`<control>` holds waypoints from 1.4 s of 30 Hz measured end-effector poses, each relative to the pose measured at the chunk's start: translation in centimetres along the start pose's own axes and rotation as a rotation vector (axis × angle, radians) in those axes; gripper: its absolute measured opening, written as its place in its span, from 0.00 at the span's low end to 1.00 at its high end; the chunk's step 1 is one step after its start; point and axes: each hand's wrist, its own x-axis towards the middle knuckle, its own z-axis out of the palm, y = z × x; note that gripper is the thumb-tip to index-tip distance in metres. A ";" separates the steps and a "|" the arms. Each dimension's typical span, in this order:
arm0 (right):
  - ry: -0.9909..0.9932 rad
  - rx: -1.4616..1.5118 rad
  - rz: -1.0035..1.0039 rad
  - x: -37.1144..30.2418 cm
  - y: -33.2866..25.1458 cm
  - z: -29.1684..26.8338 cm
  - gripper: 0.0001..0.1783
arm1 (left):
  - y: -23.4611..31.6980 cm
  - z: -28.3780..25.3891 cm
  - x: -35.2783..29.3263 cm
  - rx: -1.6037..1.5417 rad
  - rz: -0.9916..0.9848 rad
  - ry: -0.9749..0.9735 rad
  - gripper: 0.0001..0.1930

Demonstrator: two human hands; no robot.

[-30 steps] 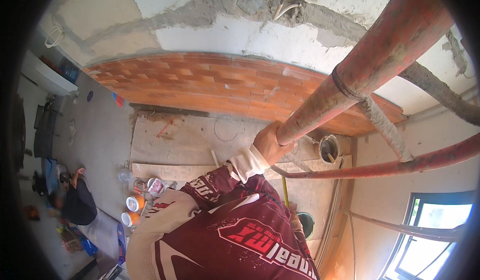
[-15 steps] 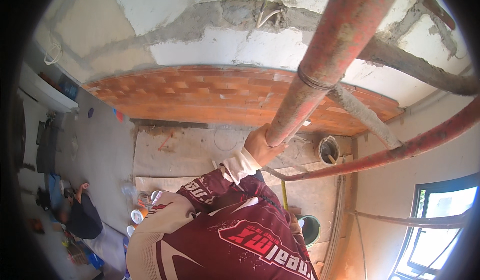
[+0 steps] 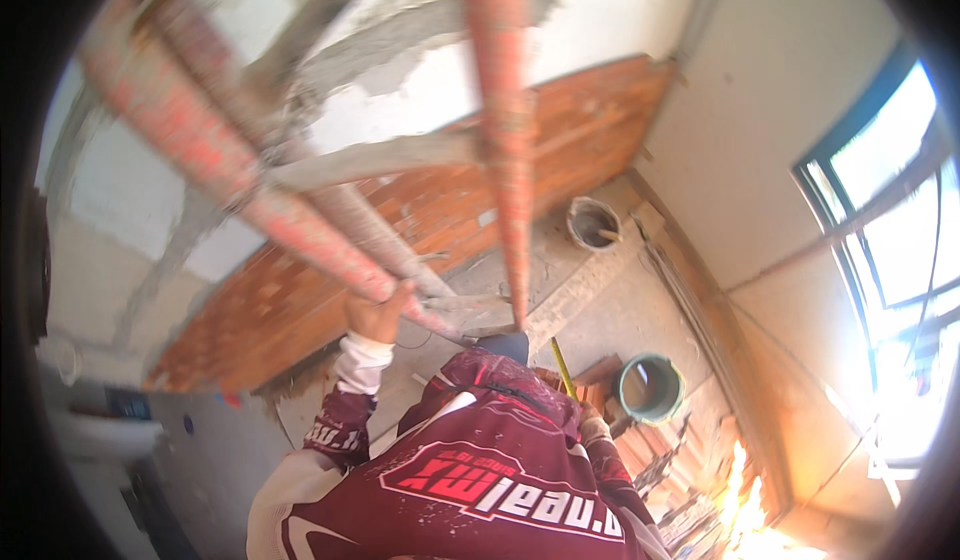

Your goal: The person applies adhesive to a wall and places terracotta tiles in a staggered pattern. They then retrieve more tiles from a bucket, measure the wall with a tape measure, and continue arranging tiles along the wall.

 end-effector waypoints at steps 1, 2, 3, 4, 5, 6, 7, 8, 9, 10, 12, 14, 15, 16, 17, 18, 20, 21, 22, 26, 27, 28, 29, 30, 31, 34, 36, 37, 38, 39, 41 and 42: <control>0.028 -0.031 0.011 0.5 1.0 1.3 0.24 | 0.0 0.0 -0.1 0.033 0.022 0.032 0.10; 0.045 0.097 0.038 1.2 2.5 2.9 0.24 | 0.1 0.3 0.1 0.059 0.051 0.061 0.10; 0.084 0.227 0.073 2.8 5.3 4.1 0.24 | 0.4 1.5 0.4 0.047 0.067 0.048 0.10; 0.201 0.258 0.092 5.9 14.3 5.4 0.26 | 1.9 4.2 1.8 -0.041 0.100 0.000 0.11; 0.194 0.284 0.138 5.7 13.5 7.1 0.26 | 1.3 4.1 1.4 -0.010 0.105 0.020 0.12; 0.157 0.296 0.172 4.8 10.6 7.9 0.26 | 0.6 3.0 0.7 0.004 0.058 0.048 0.13; 0.150 0.307 0.226 4.1 10.1 8.2 0.27 | 0.2 2.7 0.5 -0.013 0.011 0.062 0.15; 0.105 0.418 0.277 3.7 9.7 8.0 0.33 | -0.1 2.6 0.3 -0.035 -0.035 0.074 0.17; 0.117 0.405 0.300 2.7 9.8 8.1 0.33 | 0.0 2.8 0.2 -0.022 -0.048 0.064 0.18; 0.133 0.386 0.319 1.9 9.7 7.9 0.33 | -0.2 2.9 0.1 -0.014 -0.060 0.062 0.20; 0.075 0.382 0.372 -1.3 3.6 4.7 0.33 | 0.2 0.6 -0.5 0.082 -0.182 0.074 0.30; 0.214 0.393 0.394 -2.3 4.7 3.3 0.32 | -0.4 1.9 0.3 0.046 -0.163 0.054 0.30; 0.269 0.386 0.394 -2.2 4.8 3.0 0.31 | -1.5 1.7 0.4 0.038 -0.158 0.061 0.30; 0.270 0.369 0.433 -2.1 4.6 2.2 0.30 | -2.5 1.6 0.6 0.061 -0.079 0.102 0.29; 0.193 0.394 0.511 -1.6 4.5 1.1 0.36 | -3.3 1.2 0.6 0.043 -0.070 0.118 0.29; 0.163 0.392 0.503 -1.0 4.2 0.1 0.37 | -3.1 0.7 0.4 0.031 -0.064 0.144 0.29; 0.134 0.395 0.487 -0.2 4.0 -2.1 0.38 | -2.6 0.8 0.5 0.053 -0.071 0.123 0.29; 0.139 0.390 0.470 0.0 3.6 -3.8 0.39 | -3.2 0.7 0.3 0.082 -0.097 0.131 0.28; 0.098 0.387 0.475 -0.5 1.8 -6.6 0.41 | -3.7 0.5 0.3 0.112 -0.119 0.141 0.28; 0.078 0.292 0.484 3.5 3.4 -10.5 0.42 | -4.3 2.2 0.4 0.135 -0.119 0.282 0.23; 0.069 0.230 0.467 4.7 2.9 -11.8 0.41 | -4.2 1.8 -0.3 0.174 -0.115 0.345 0.23; 0.040 0.162 0.447 5.7 3.0 -13.4 0.42 | -4.4 2.5 -0.4 0.201 -0.127 0.374 0.22; 0.030 0.139 0.435 7.1 3.6 -14.3 0.43 | -4.4 3.1 -0.6 0.231 -0.132 0.413 0.22; -0.010 0.110 0.414 8.1 3.7 -15.7 0.43 | -4.2 3.0 -1.4 0.280 -0.147 0.468 0.21; -0.043 0.087 0.397 9.2 3.0 -17.7 0.43 | -4.2 3.5 -1.9 0.317 -0.164 0.502 0.21; -0.033 -0.022 0.359 13.1 3.9 -23.3 0.42 | -4.4 5.2 -3.0 0.417 -0.223 0.569 0.20; 0.011 -0.069 0.386 15.3 4.4 -27.1 0.41 | -5.0 6.5 -3.8 0.462 -0.274 0.579 0.19; -0.005 -0.079 0.351 17.2 5.5 -29.1 0.40 | -5.4 7.3 -4.0 0.470 -0.300 0.565 0.19; 0.067 -0.068 0.398 18.7 6.5 -30.5 0.39 | -5.9 8.0 -4.3 0.473 -0.330 0.543 0.18; 0.215 -0.060 0.354 19.9 7.9 -31.6 0.39 | -6.5 8.9 -4.4 0.477 -0.364 0.508 0.18; 0.092 0.036 0.365 19.5 4.6 -37.9 0.41 | -7.7 9.6 -6.9 0.487 -0.475 0.461 0.17; 0.155 0.058 0.351 20.0 5.8 -39.2 0.42 | -8.6 10.7 -6.8 0.470 -0.511 0.404 0.17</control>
